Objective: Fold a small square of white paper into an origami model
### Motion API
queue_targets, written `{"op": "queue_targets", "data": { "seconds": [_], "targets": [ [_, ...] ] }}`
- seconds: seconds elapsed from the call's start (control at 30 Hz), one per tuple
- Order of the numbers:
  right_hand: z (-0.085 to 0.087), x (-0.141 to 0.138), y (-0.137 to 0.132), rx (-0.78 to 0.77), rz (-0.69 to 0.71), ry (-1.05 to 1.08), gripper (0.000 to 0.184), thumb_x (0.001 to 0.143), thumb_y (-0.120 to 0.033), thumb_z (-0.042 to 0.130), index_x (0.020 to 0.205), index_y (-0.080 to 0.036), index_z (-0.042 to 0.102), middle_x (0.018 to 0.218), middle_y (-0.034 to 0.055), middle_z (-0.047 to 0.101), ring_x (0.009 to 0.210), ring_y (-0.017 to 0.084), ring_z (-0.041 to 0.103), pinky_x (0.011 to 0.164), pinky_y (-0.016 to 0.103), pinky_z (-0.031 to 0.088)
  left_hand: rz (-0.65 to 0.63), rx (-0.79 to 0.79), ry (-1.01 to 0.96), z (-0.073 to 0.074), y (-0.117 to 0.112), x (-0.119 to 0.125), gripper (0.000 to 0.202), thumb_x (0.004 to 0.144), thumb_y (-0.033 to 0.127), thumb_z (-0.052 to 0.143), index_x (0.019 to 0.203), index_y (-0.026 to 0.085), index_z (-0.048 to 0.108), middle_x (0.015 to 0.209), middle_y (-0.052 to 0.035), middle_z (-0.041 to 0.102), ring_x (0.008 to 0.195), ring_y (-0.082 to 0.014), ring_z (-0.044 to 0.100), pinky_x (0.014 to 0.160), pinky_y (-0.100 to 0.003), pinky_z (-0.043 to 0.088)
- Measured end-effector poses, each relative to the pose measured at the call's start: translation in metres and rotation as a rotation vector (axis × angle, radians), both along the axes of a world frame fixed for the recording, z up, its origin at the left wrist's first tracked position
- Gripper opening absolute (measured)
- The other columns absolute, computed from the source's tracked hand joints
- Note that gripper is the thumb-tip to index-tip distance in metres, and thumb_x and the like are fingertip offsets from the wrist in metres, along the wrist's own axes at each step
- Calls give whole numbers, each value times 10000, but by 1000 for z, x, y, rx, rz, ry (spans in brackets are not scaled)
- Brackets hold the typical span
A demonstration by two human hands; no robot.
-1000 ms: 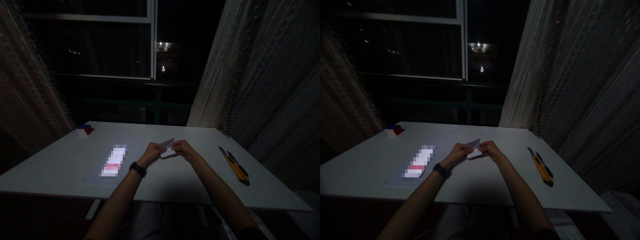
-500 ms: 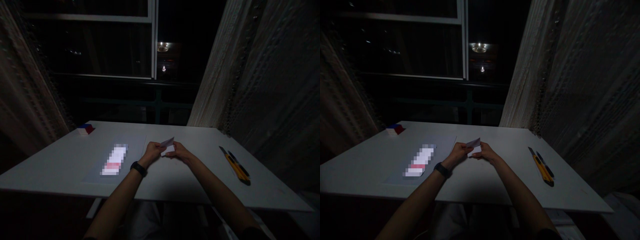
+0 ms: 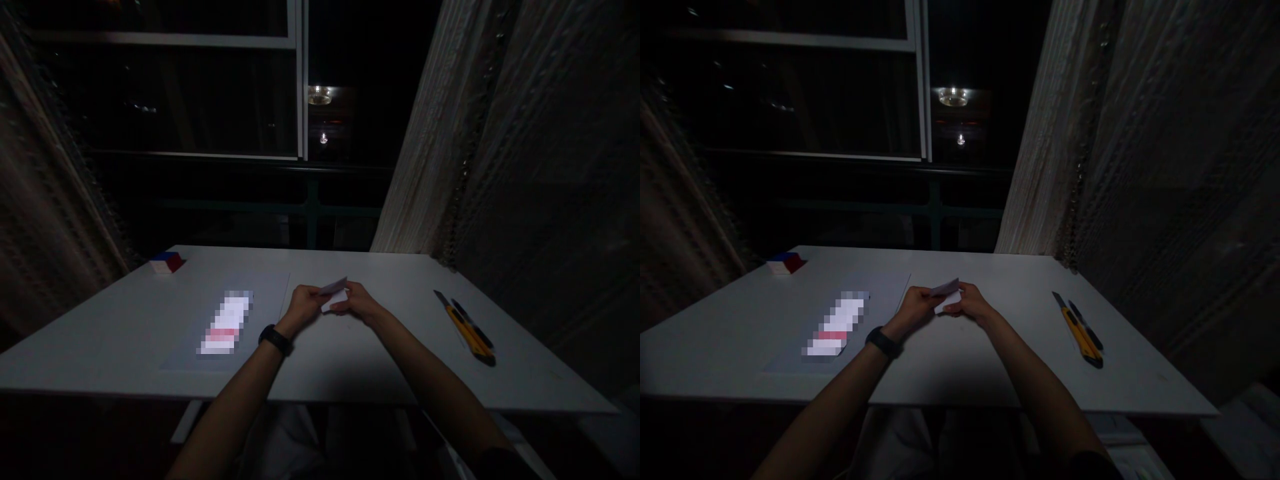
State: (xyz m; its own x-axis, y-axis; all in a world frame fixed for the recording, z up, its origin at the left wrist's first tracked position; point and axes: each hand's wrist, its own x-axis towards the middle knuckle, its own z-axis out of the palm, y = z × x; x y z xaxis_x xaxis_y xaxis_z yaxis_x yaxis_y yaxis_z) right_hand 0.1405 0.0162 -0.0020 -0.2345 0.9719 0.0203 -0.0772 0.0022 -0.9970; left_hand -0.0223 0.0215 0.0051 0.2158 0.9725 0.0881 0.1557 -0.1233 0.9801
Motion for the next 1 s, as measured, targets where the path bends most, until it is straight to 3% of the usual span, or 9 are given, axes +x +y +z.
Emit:
{"op": "queue_targets", "data": {
  "seconds": [0.23,0.57,0.8,0.9,1.0],
  "targets": [
    [2,6,2,-24,-23,7,563,406,-149,784,916,-132,547,542,-26,610,421,111,550,416,228,465,21,89,32,4,-4,1,228,585,303,654,507,99,591,425,37,438,417,-70,364,421,-204,257],
    [7,3,-1,-9,-77,-13,527,408,-144,787,879,-128,552,501,-23,608,411,128,562,424,251,490,51,83,-2,1,-1,-1,208,577,292,673,576,86,650,453,16,513,435,-87,435,438,-199,306],
    [3,6,1,0,-65,10,526,418,-143,777,888,-126,542,502,-11,613,429,146,581,439,261,491,54,45,-68,6,-5,-2,144,580,221,681,543,87,646,433,16,513,420,-80,439,409,-189,302],
    [4,7,1,17,-71,5,517,416,-153,772,877,-127,539,484,-18,602,408,143,570,427,264,486,32,24,-114,8,-6,-2,139,588,215,693,588,80,658,470,6,546,444,-87,483,414,-182,347],
    [6,6,0,27,-103,21,511,416,-165,769,870,-138,536,421,-63,546,383,137,553,416,261,481,-68,-73,-242,6,-7,-2,221,595,215,714,759,74,670,579,-29,615,517,-119,570,483,-208,457]
  ]
}}
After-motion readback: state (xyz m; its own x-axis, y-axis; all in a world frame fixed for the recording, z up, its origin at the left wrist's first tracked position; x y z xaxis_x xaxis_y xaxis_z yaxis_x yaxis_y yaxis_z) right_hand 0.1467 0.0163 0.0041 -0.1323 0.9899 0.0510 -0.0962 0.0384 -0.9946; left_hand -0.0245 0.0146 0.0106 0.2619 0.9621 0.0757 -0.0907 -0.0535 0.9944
